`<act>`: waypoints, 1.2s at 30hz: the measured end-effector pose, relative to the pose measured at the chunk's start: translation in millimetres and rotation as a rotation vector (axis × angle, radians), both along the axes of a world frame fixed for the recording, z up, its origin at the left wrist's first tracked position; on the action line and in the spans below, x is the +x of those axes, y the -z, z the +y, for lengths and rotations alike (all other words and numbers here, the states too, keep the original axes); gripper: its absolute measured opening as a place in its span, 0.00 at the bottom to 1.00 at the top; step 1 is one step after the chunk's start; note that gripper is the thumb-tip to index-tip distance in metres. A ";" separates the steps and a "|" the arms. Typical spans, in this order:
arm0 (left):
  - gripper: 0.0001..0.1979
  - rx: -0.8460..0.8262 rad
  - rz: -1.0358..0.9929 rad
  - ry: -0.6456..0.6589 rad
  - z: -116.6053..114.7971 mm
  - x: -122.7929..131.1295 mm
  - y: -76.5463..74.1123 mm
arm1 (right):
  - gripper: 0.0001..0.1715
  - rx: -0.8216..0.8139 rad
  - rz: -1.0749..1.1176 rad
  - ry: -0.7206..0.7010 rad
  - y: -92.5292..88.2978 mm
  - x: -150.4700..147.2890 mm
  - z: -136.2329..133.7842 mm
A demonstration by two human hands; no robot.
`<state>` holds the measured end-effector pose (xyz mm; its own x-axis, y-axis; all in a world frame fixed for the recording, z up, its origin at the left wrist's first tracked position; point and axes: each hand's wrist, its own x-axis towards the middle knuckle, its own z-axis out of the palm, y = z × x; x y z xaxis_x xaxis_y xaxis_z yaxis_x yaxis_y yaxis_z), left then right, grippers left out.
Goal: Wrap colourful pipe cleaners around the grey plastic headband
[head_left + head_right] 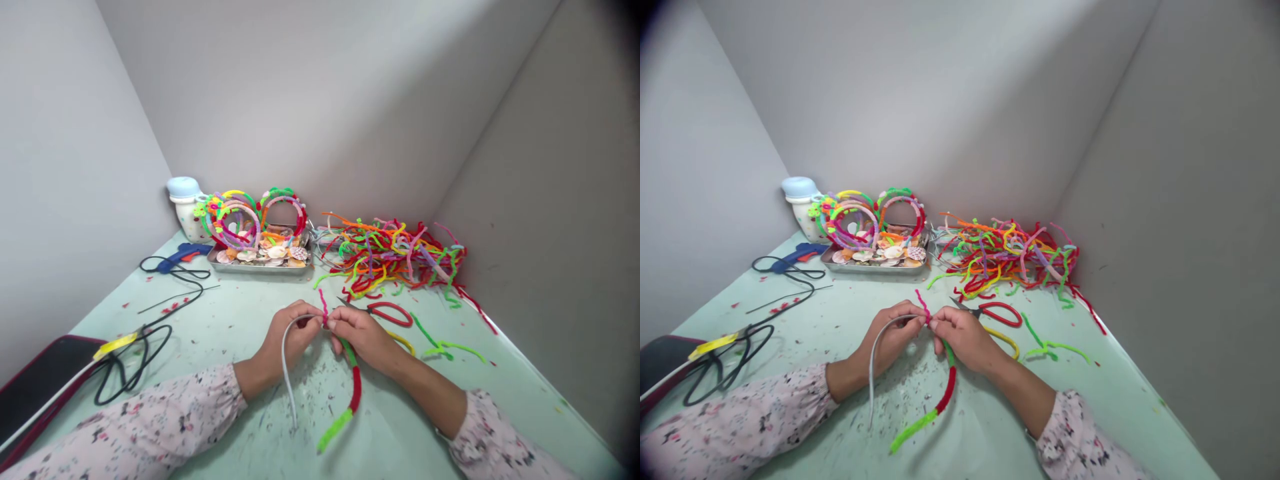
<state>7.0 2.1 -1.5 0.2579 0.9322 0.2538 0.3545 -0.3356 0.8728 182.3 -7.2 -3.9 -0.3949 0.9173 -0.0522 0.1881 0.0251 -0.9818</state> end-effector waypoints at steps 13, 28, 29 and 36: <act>0.08 -0.057 -0.093 -0.010 -0.8 -0.9 1.6 | 0.12 -0.089 0.022 0.010 -11.6 -2.4 -1.2; 0.08 -0.145 -0.102 -0.058 -1.2 -1.7 -0.5 | 0.10 -0.074 0.008 0.024 -10.1 -2.6 -2.8; 0.09 -0.147 -0.103 -0.056 -1.4 -1.9 0.1 | 0.11 -0.083 0.021 0.024 -9.9 -2.5 -2.5; 0.09 -0.144 -0.126 -0.022 -2.0 -1.9 0.6 | 0.11 -0.192 0.103 0.013 -12.0 -0.3 -1.5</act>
<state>5.1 0.1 -2.1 0.2118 0.9663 0.1463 0.2456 -0.1975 0.9490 181.9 -8.7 8.0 -0.3957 0.8993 -0.1863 0.0859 -0.1657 -0.9824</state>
